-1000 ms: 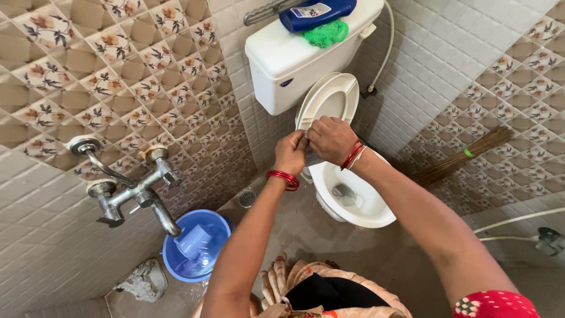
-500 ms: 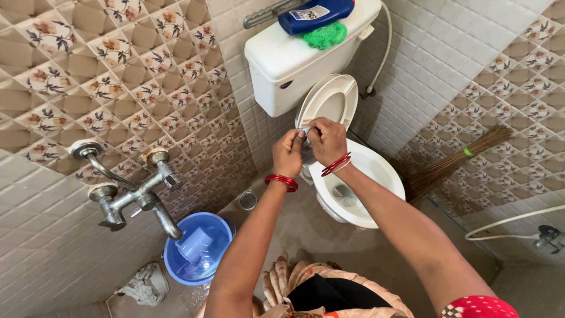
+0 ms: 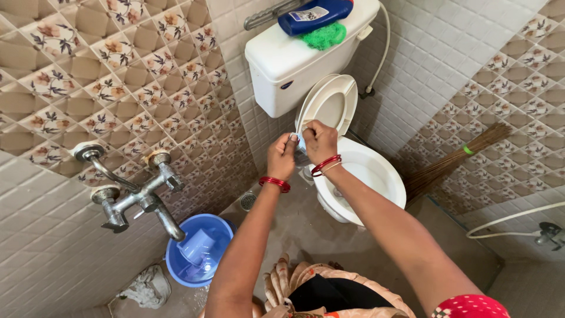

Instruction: The person rinses the toilet bowl with a handheld spray nozzle, then pours a powdered cleaning agent from a sachet into the bowl. They scrub the interior with a toilet brush and later use a traditional broom to continue scrubbing the bowl.

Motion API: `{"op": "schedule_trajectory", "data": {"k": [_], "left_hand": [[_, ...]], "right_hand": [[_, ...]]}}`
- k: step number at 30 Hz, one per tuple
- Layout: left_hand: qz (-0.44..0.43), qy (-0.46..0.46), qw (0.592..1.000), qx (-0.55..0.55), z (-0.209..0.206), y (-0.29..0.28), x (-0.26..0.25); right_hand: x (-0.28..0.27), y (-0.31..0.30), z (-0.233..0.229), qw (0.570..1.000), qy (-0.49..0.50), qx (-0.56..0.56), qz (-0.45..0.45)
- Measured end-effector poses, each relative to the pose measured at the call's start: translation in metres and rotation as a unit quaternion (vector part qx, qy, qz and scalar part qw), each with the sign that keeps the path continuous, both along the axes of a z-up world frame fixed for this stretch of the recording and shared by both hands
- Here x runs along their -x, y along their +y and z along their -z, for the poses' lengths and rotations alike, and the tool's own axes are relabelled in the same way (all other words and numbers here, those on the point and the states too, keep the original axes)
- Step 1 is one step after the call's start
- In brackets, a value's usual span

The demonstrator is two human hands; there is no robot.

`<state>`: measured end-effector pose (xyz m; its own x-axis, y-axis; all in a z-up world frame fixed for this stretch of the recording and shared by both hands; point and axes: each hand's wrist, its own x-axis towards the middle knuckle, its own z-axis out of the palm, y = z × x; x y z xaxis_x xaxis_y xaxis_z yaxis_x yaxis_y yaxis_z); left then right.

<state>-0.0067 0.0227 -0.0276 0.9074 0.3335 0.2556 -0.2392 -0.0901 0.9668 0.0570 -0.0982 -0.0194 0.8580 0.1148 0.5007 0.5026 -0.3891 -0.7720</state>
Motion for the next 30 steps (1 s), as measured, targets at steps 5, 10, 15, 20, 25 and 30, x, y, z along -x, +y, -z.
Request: {"op": "schedule_trajectory", "data": {"k": [5,10,15,20,25,30], "left_hand": [[0.048,0.009,0.999,0.020,0.005,0.002,0.012],[0.073,0.022,0.991,0.114,0.016,0.021,0.008],[0.031,0.067,0.992,0.104,0.031,0.036,0.005],[0.021,0.095,0.990,0.103,0.039,0.043,0.000],[-0.005,0.112,0.986,0.121,0.064,0.043,0.007],[-0.055,0.137,0.982,0.114,0.082,0.043,0.021]], "right_hand": [[-0.024,-0.020,0.008,0.955,0.236,-0.161,-0.078],[-0.033,-0.043,-0.005,0.899,0.339,-0.232,-0.151],[-0.027,-0.029,-0.007,0.895,0.378,-0.176,-0.158],[-0.037,-0.024,-0.001,0.878,0.437,-0.135,-0.144],[-0.041,-0.020,0.012,0.851,0.485,-0.090,-0.180],[-0.036,0.005,0.017,0.839,0.496,-0.066,-0.214]]}}
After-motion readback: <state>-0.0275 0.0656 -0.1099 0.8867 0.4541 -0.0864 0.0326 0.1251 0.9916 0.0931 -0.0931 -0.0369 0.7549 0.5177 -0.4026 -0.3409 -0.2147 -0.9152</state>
